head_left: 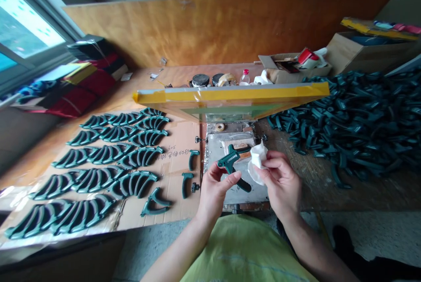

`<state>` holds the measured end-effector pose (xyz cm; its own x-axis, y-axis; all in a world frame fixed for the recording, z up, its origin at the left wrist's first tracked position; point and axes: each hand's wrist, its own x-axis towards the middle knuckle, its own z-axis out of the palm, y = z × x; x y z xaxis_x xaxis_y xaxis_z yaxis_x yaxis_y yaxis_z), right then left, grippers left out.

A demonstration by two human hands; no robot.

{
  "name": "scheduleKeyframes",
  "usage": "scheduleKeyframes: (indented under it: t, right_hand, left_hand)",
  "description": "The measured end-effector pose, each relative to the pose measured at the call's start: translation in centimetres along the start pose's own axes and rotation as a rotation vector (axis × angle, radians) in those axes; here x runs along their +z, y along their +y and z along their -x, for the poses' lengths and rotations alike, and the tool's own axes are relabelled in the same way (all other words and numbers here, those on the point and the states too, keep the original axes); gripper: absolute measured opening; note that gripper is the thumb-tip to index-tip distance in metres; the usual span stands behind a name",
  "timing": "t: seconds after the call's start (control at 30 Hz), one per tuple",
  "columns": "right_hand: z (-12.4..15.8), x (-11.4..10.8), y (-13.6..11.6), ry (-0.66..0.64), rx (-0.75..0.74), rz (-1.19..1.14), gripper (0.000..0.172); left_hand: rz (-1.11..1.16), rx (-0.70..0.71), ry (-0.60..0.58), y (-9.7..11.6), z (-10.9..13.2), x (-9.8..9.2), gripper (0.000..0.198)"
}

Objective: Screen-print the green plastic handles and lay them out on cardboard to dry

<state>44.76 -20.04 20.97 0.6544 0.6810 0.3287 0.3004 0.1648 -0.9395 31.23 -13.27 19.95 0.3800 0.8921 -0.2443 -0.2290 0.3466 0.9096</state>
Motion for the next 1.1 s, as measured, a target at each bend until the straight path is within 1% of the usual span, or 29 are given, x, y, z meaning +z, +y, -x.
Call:
scheduleKeyframes:
  t: [0.1, 0.17, 0.23, 0.33, 0.47, 0.53, 0.67, 0.8, 0.87, 0.9, 0.97, 1.03, 1.1]
  right_hand:
    - [0.0, 1.5, -0.8, -0.022, -0.088, 0.068, 0.006]
    - [0.0, 2.3, -0.9, -0.034, -0.095, 0.102, 0.007]
    - [0.1, 2.9, -0.8, -0.031, -0.059, 0.106, 0.009]
    - [0.3, 3.2, -0.3, -0.02, 0.026, 0.042, 0.012]
    - [0.3, 3.2, 0.0, 0.027, 0.163, -0.075, 0.018]
    - [0.0, 3.3, 0.1, 0.047, 0.207, -0.106, 0.022]
    - [-1.6, 3.3, 1.3, 0.044, 0.253, -0.089, 0.029]
    - [-2.7, 2.4, 2.5, 0.052, 0.282, -0.039, 0.029]
    - [-2.4, 2.2, 2.2, 0.056, 0.253, -0.038, 0.027]
    - [-2.1, 2.2, 1.8, 0.041, 0.212, -0.029, 0.024]
    - [-1.5, 2.4, 1.1, -0.02, 0.076, 0.029, 0.017]
    - [-1.4, 2.6, 0.9, -0.065, -0.064, 0.123, 0.011]
    - [-2.0, 2.6, 1.5, -0.063, -0.122, 0.201, 0.011]
  left_hand:
    - [-0.076, 0.064, -0.016, -0.8, 0.0, 0.8, 0.03]
    - [-0.108, 0.095, -0.002, -1.2, 0.1, 1.3, 0.029]
    - [-0.127, 0.123, 0.021, -1.4, 0.2, 1.7, 0.028]
    - [-0.149, 0.149, 0.051, -1.6, 0.5, 2.2, 0.03]
    - [-0.171, 0.178, 0.057, -2.0, 0.8, 2.6, 0.033]
    - [-0.172, 0.187, 0.056, -2.1, 0.8, 2.6, 0.035]
    - [-0.189, 0.145, 0.077, -2.2, 0.5, 2.3, 0.035]
    - [-0.14, 0.067, 0.041, -2.1, 0.2, 1.6, 0.034]
    - [-0.102, 0.036, 0.022, -2.1, 0.2, 1.4, 0.033]
    - [-0.091, 0.027, 0.016, -2.1, 0.2, 1.4, 0.033]
    - [-0.086, 0.026, 0.005, -2.2, 0.2, 1.3, 0.033]
    - [-0.102, 0.034, -0.004, -2.2, 0.3, 1.2, 0.032]
    - [-0.124, 0.033, -0.004, -2.3, 0.4, 1.0, 0.032]
